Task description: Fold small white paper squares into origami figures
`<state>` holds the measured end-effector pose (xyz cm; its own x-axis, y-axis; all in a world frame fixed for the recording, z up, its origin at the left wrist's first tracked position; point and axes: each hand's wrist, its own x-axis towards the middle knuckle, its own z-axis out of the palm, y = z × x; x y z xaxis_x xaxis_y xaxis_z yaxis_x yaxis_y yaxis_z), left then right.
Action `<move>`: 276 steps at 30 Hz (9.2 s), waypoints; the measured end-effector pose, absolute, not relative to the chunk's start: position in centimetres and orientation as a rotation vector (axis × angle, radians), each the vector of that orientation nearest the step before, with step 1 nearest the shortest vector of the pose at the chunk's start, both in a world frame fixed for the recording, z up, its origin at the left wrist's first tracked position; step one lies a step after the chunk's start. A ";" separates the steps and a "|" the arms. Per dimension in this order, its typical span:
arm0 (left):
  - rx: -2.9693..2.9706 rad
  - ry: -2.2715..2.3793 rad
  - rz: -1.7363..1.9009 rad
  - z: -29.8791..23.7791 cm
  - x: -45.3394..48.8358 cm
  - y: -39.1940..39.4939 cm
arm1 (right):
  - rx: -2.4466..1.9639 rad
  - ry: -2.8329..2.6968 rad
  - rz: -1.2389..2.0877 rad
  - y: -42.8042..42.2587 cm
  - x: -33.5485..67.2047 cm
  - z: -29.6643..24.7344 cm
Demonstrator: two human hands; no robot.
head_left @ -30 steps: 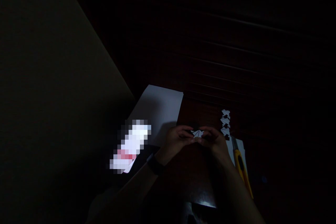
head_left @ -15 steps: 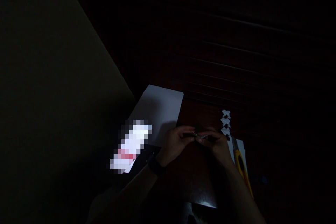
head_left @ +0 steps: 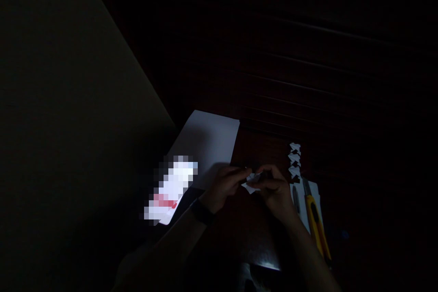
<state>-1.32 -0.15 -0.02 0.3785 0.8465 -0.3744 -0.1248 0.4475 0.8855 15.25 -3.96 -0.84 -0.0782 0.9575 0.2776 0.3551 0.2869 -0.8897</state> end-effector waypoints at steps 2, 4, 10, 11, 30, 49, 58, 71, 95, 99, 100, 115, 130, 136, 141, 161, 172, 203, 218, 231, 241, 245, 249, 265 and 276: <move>0.898 1.004 0.757 -0.1 -1.3 -0.2 | -1.232 -1.629 0.794 -3.9 15.1 -0.8; 0.906 1.048 0.784 -0.2 -1.4 -0.2 | -1.284 -1.608 0.758 -3.8 15.1 -0.6; 0.879 1.043 0.811 -0.4 -1.5 0.0 | -1.316 -1.607 0.857 -3.7 15.4 -0.5; 0.859 1.035 0.802 -0.4 -1.6 0.0 | -1.298 -1.618 0.916 -3.7 15.5 -0.6; 0.814 1.005 0.793 0.0 -1.4 -0.2 | -1.304 -1.550 1.051 -3.9 15.5 -0.9; 0.944 1.091 0.804 -0.5 -1.3 -0.2 | -1.295 -1.371 1.126 -3.7 14.8 -0.6; 1.035 1.121 0.853 -0.3 -0.8 -0.2 | -1.306 -1.218 1.142 -3.7 14.6 -0.7; 1.218 1.092 0.896 -0.8 -0.5 -0.4 | -1.263 -0.756 1.245 -4.2 14.0 -2.0; 1.336 1.044 0.918 -0.4 -0.6 -0.4 | -1.252 -0.820 1.325 -3.9 14.6 -1.6; 1.365 1.107 0.920 -0.7 -0.6 -0.3 | -1.288 -0.895 1.354 -3.8 14.8 -1.5; 1.373 1.107 0.920 -0.8 -0.6 -0.3 | -1.289 -0.905 1.378 -3.8 14.8 -1.5; 1.503 0.971 0.918 -0.2 -0.9 -0.8 | -1.263 -0.799 1.399 -3.8 14.8 -2.1; 1.413 0.976 0.926 -0.7 -0.7 -0.4 | -1.403 -1.276 1.123 -3.8 14.7 -0.3; 1.185 0.988 0.990 0.2 -1.2 0.0 | -1.279 -1.240 1.195 -3.7 14.6 0.2; 1.060 1.047 0.924 0.4 -1.3 -0.1 | -1.281 -1.162 1.266 -3.8 14.7 -0.2; 0.817 0.937 0.726 -0.4 -1.2 0.0 | -1.310 -1.442 0.835 -4.1 14.4 0.3; 1.507 1.000 0.891 0.6 -0.8 -0.9 | -1.587 -1.079 0.956 -3.5 15.4 -0.8; 1.547 1.057 0.809 -0.9 -0.9 -0.6 | -1.552 -1.325 1.127 -3.7 15.6 -0.8; 1.731 1.045 0.709 -0.6 -0.8 -0.7 | -1.541 -1.333 1.106 -3.5 15.8 -0.9; 2.026 0.876 0.485 -0.1 -1.6 -0.5 | -1.307 -1.226 1.595 -3.8 16.3 -0.9; 2.160 0.874 0.567 -0.2 -0.6 -1.9 | -1.421 -1.023 1.751 -3.5 16.8 -1.2; 2.162 0.870 0.591 -0.3 -0.4 -2.0 | -1.479 -1.040 1.719 -3.7 16.8 -1.4; 2.116 0.872 0.605 -0.4 -0.5 -1.6 | -1.364 -1.153 1.646 -3.9 16.8 -0.7; 1.767 0.915 0.638 -1.5 -1.1 -3.4 | -1.238 -1.199 1.677 -5.4 16.5 -0.9; 1.419 1.068 0.782 -1.3 -2.2 -8.2 | -1.326 -1.226 1.301 -13.5 14.3 0.1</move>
<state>-2.19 -8.24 -1.32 0.3665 0.9236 -0.1122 0.1719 0.0513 0.9838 14.34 -13.46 0.13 -0.0381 0.9916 -0.1235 0.0648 -0.1208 -0.9906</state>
